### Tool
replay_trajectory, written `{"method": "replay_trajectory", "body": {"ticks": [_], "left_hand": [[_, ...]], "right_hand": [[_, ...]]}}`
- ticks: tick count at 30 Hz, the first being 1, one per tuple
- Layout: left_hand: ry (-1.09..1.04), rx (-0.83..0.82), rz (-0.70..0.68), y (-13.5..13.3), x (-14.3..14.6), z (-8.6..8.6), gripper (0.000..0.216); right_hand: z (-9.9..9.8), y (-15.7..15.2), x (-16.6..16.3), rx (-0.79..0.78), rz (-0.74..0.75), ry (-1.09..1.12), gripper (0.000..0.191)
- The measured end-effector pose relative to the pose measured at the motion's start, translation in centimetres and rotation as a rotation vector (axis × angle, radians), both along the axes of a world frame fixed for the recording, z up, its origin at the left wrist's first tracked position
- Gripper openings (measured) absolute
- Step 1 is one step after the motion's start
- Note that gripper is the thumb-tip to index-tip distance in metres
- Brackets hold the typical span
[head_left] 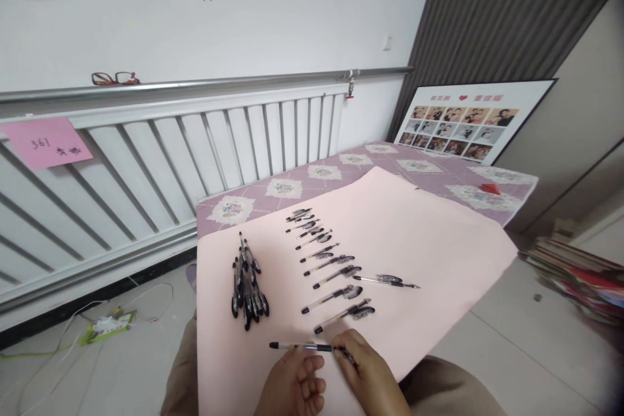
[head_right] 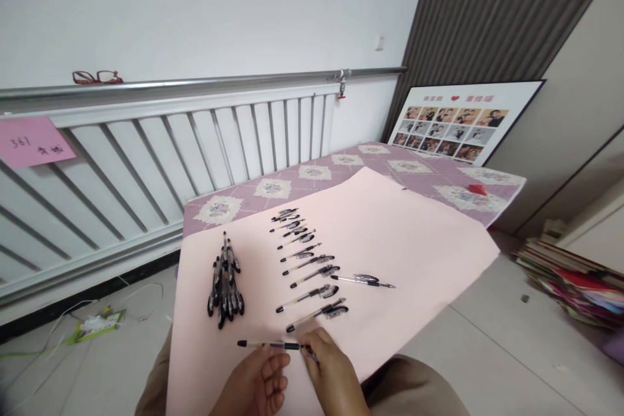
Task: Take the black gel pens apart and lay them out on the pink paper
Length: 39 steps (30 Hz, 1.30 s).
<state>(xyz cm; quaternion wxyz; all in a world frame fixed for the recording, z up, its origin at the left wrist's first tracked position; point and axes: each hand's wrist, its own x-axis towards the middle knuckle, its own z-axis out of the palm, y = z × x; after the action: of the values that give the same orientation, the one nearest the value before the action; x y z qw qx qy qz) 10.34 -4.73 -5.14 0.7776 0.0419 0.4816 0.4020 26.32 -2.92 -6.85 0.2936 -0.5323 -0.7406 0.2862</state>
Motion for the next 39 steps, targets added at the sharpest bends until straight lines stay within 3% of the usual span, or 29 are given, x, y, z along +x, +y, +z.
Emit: {"method": "replay_trajectory", "body": {"ticks": [3,5,8,10,12,15,18,22,27,32,35,39], "left_hand": [[0.022,0.03,-0.176,-0.3,0.3,-0.1,0.03],[0.185,0.161,-0.354,-0.4,0.3,-0.2,0.026],[0.712,0.567,-0.461,-0.1,-0.1,0.2,0.015],[1.076,0.882,-0.478,0.5,-0.5,0.8,0.019],[1.316,1.064,-0.58,1.2,-0.7,1.0,0.025],[1.473,1.088,-0.761,2.1,-0.3,0.3,0.025],[1.536,1.088,-0.828,2.6,0.3,-0.9,0.022],[1.573,1.079,-0.815,2.9,0.9,-1.7,0.023],[1.569,1.092,-0.8,3.0,1.2,-1.9,0.024],[1.567,1.088,-0.788,3.0,1.3,-2.1,0.023],[1.55,1.076,-0.789,3.0,1.3,-2.2,0.022],[1.528,1.065,-0.786,2.9,1.2,-2.0,0.021]], "right_hand": [[-0.6,0.2,0.4,-0.013,-0.002,-0.02,0.015],[-0.8,0.2,0.7,-0.018,-0.005,-0.052,0.015],[-0.8,0.1,0.8,-0.012,-0.006,-0.092,0.015],[-0.7,0.1,0.7,0.004,-0.004,-0.107,0.016],[-0.6,0.1,0.7,0.012,-0.004,-0.128,0.016],[-0.4,0.3,0.8,0.014,-0.015,-0.199,0.018],[-0.6,0.5,1.0,0.03,-0.022,-0.306,0.019],[-1.2,0.9,1.4,0.051,-0.049,-0.412,0.023],[-1.3,1.3,2.5,0.079,-0.069,-0.264,0.028],[0.0,1.2,3.8,0.071,-0.114,-0.131,0.025],[0.2,1.2,4.3,0.056,-0.096,-0.116,0.019],[-0.9,1.7,4.7,0.099,-0.071,-0.215,0.019]]}}
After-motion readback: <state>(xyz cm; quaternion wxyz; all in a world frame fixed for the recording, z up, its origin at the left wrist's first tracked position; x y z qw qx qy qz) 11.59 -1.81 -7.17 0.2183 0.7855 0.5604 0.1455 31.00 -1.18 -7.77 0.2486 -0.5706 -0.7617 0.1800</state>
